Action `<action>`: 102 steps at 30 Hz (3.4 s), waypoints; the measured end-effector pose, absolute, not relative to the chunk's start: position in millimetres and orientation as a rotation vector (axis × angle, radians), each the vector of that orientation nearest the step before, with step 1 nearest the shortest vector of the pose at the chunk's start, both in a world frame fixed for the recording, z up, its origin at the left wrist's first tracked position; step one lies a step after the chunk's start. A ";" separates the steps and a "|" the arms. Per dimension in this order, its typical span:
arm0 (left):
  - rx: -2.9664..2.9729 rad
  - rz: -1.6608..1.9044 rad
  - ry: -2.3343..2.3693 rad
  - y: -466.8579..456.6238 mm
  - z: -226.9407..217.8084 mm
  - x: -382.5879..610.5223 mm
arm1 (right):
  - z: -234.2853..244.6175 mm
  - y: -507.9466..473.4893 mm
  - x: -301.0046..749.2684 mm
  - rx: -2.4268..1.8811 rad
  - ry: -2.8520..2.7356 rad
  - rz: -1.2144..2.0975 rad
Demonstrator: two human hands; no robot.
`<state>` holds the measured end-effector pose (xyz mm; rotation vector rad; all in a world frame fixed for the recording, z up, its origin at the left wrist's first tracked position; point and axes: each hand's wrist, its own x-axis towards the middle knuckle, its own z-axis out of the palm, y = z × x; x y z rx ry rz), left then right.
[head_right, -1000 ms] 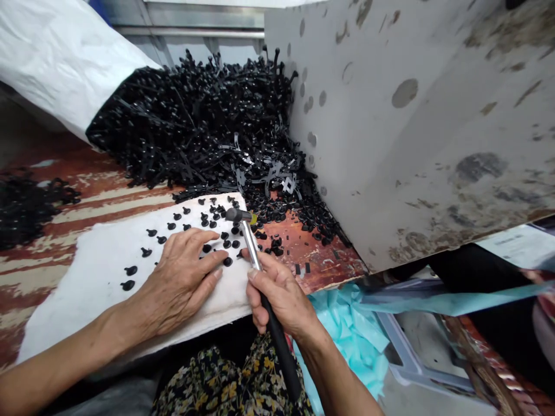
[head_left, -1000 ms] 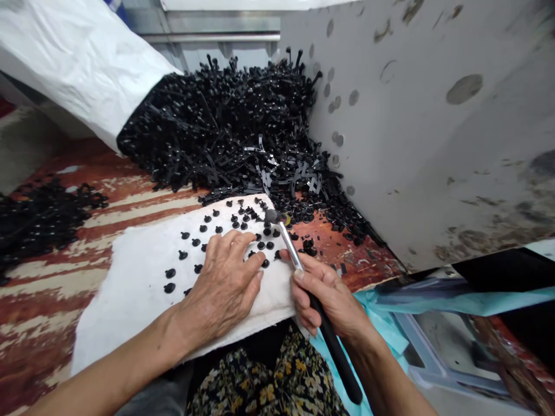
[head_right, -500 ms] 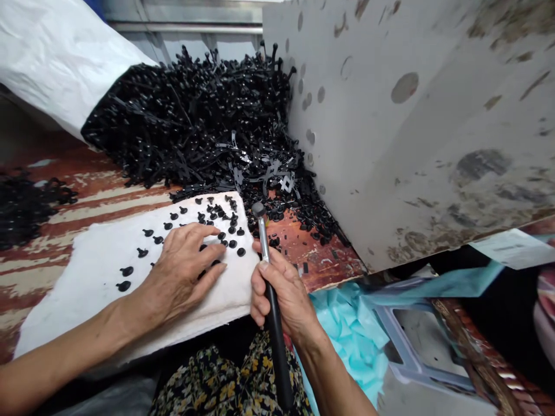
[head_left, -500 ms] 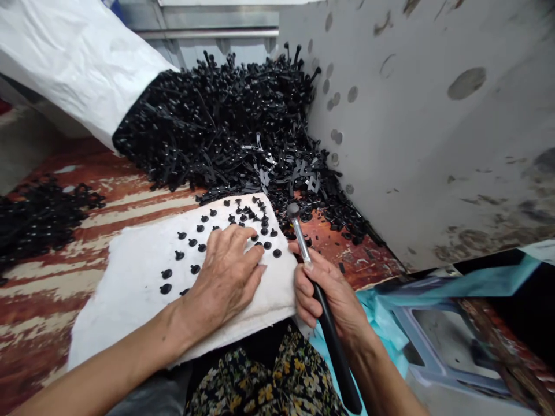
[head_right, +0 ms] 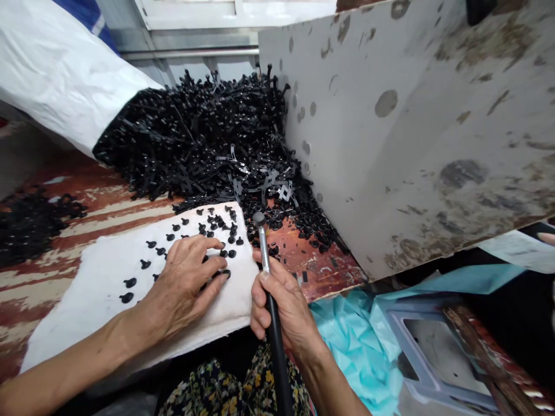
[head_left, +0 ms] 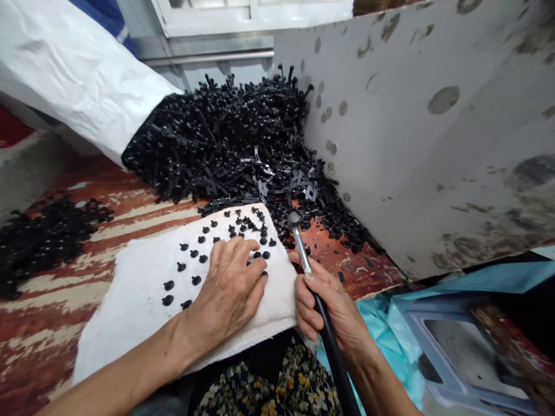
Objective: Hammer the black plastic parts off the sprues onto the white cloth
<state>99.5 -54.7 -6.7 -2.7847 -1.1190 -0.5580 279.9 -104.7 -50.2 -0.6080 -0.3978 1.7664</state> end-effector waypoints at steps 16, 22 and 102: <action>-2.790 -0.481 -1.255 34.4 -2.9 83.3 | -56.5 -105.1 285.9 -0.446 -0.314 1.867; -2.816 -0.304 -1.227 40.1 -4.5 94.7 | -68.2 -107.3 284.0 -0.325 -0.296 1.858; -2.952 -0.141 -1.099 96.8 4.5 41.3 | -54.8 -112.3 284.9 -0.497 -0.241 1.870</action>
